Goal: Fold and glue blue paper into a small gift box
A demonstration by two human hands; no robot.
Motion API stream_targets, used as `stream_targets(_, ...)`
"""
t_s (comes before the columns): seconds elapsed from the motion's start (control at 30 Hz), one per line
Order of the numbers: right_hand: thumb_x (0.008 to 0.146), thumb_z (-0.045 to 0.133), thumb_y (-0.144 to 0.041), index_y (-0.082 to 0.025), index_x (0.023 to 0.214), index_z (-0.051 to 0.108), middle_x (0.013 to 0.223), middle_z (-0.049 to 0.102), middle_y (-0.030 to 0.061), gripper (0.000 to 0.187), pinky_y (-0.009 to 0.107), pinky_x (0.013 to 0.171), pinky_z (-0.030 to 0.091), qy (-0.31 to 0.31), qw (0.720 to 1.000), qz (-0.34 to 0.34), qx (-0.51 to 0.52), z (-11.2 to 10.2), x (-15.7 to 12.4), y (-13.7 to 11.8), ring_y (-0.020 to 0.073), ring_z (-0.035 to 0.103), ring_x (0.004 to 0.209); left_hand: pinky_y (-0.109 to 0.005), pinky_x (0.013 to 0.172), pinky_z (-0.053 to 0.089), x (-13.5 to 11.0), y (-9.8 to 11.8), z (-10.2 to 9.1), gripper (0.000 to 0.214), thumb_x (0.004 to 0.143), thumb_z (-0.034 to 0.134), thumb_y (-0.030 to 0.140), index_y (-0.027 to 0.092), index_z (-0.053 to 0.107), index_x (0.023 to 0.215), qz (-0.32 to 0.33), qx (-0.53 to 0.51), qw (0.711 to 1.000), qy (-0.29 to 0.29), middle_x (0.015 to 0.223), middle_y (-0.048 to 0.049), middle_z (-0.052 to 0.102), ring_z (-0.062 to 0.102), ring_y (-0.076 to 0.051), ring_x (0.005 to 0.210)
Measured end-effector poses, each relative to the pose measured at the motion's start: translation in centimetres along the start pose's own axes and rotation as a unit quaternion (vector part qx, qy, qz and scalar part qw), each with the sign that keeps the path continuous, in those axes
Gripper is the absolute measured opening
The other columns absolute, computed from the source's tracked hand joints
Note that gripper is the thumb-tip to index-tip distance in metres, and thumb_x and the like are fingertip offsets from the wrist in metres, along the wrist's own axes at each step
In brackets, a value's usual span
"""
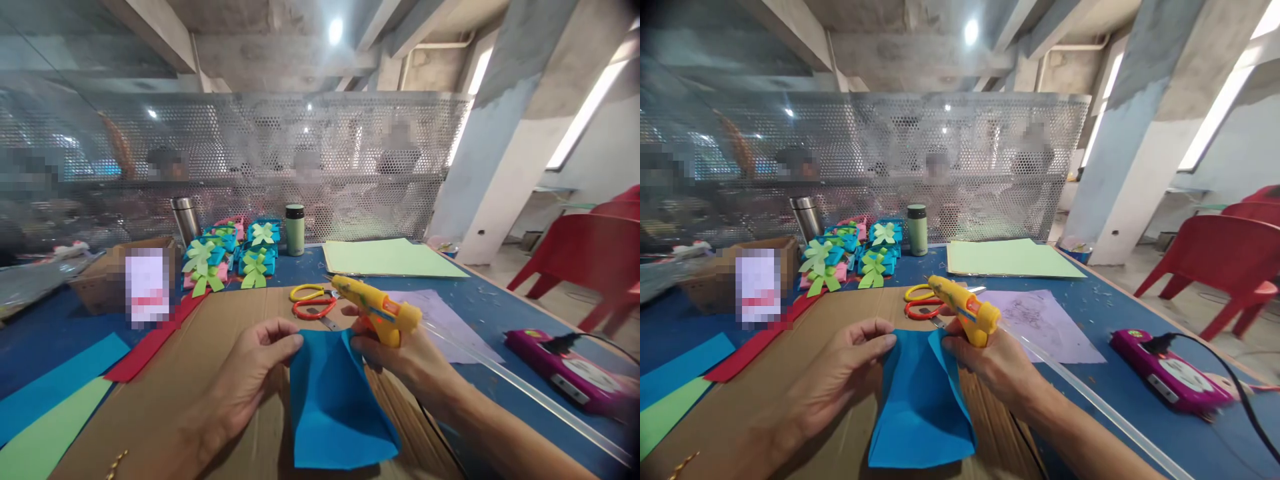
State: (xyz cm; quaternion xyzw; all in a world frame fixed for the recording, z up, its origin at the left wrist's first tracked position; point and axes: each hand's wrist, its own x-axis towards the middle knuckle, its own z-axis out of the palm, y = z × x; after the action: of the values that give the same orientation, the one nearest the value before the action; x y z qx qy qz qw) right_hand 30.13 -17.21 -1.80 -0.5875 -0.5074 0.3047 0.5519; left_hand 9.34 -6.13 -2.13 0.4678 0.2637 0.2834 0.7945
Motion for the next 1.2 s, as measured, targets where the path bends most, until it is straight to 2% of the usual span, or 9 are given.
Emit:
stream_targets(0.2,0.081,0.074,-0.031,-0.027,0.119,0.062,0.072,0.054,-0.0017,0.040,0.025,0.050,0.041,0.008,1.000,0.011,0.004,0.1,0.0,-0.4,0.0122,0.049,0.059,-0.020,0.059,0.044,-0.1,0.2,0.1,0.025,0.068,0.087,0.024,0.014,0.067,0.081,-0.016,-0.020,1.000,-0.005,0.069,-0.0006,0.061,0.055,-0.010,0.062)
stream_targets(0.4,0.079,0.074,-0.034,-0.025,0.112,0.063,0.074,0.056,-0.0018,0.035,0.025,0.049,0.040,0.016,0.999,0.004,0.033,0.0,0.0,-1.1,0.0104,0.049,0.057,-0.023,0.065,0.046,-0.2,0.3,0.4,0.022,0.075,0.082,0.029,0.013,0.069,0.081,-0.021,-0.027,0.999,-0.039,0.075,-0.0035,0.063,0.056,-0.011,0.067)
stream_targets(0.6,0.075,0.076,-0.034,-0.025,0.103,0.063,0.072,0.055,-0.0011,0.033,0.026,0.049,0.038,0.019,1.000,0.014,0.021,0.3,-0.1,-1.7,0.0116,0.047,0.055,-0.017,0.059,0.041,0.1,0.1,-0.1,0.019,0.073,0.082,0.025,0.014,0.066,0.072,0.014,0.007,1.000,0.001,0.067,0.0014,0.058,0.050,-0.008,0.062)
stream_targets(0.67,0.075,0.076,-0.035,-0.024,0.099,0.063,0.073,0.055,-0.0006,0.030,0.027,0.049,0.039,0.018,1.000,0.020,0.016,0.4,-0.1,-1.5,0.0121,0.047,0.056,-0.020,0.061,0.044,0.1,0.1,-0.2,0.020,0.076,0.080,0.031,0.015,0.068,0.078,0.007,0.018,1.000,-0.012,0.072,-0.0008,0.062,0.054,-0.011,0.066)
stream_targets(0.73,0.077,0.074,-0.035,-0.024,0.098,0.064,0.075,0.055,-0.0002,0.026,0.028,0.050,0.040,0.007,1.000,0.017,0.018,0.5,0.0,-1.2,0.0122,0.047,0.056,-0.024,0.066,0.047,0.0,0.4,-0.2,0.027,0.080,0.077,0.039,0.016,0.070,0.093,0.008,0.054,0.998,-0.012,0.083,-0.0046,0.068,0.060,-0.015,0.073)
stream_targets(0.83,0.082,0.069,-0.033,-0.024,0.094,0.065,0.077,0.055,0.0000,0.016,0.027,0.052,0.040,-0.022,1.000,0.006,0.016,0.7,0.1,-0.4,0.0118,0.047,0.059,-0.028,0.074,0.050,-0.3,1.1,0.2,0.049,0.075,0.080,0.044,0.018,0.068,0.115,0.034,0.130,0.990,0.044,0.100,-0.0070,0.070,0.064,-0.020,0.087)
stream_targets(0.9,0.085,0.067,-0.032,-0.023,0.088,0.064,0.078,0.055,-0.0001,0.010,0.027,0.054,0.040,-0.032,0.999,0.004,0.009,0.8,0.0,0.0,0.0112,0.047,0.060,-0.029,0.076,0.051,-0.6,1.5,0.5,0.060,0.070,0.084,0.043,0.019,0.065,0.121,0.029,0.136,0.989,0.058,0.098,-0.0055,0.069,0.065,-0.021,0.089)
stream_targets(1.0,0.086,0.066,-0.032,-0.023,0.087,0.064,0.081,0.055,-0.0001,0.009,0.027,0.055,0.041,-0.030,0.999,-0.008,0.007,0.8,0.0,0.3,0.0113,0.047,0.063,-0.028,0.074,0.050,-0.8,1.5,0.6,0.065,0.069,0.085,0.038,0.019,0.062,0.127,0.031,0.110,0.993,0.035,0.089,-0.0017,0.067,0.065,-0.019,0.084)
stream_targets(1.2,0.083,0.067,-0.029,-0.022,0.087,0.064,0.070,0.053,-0.0012,0.009,0.027,0.051,0.040,-0.002,1.000,-0.018,-0.015,0.5,0.4,0.0,0.0121,0.045,0.058,-0.021,0.061,0.043,0.1,1.1,-0.4,0.074,0.071,0.083,0.032,0.019,0.053,0.138,0.121,0.157,0.978,0.060,0.074,0.0047,0.058,0.056,-0.011,0.066)
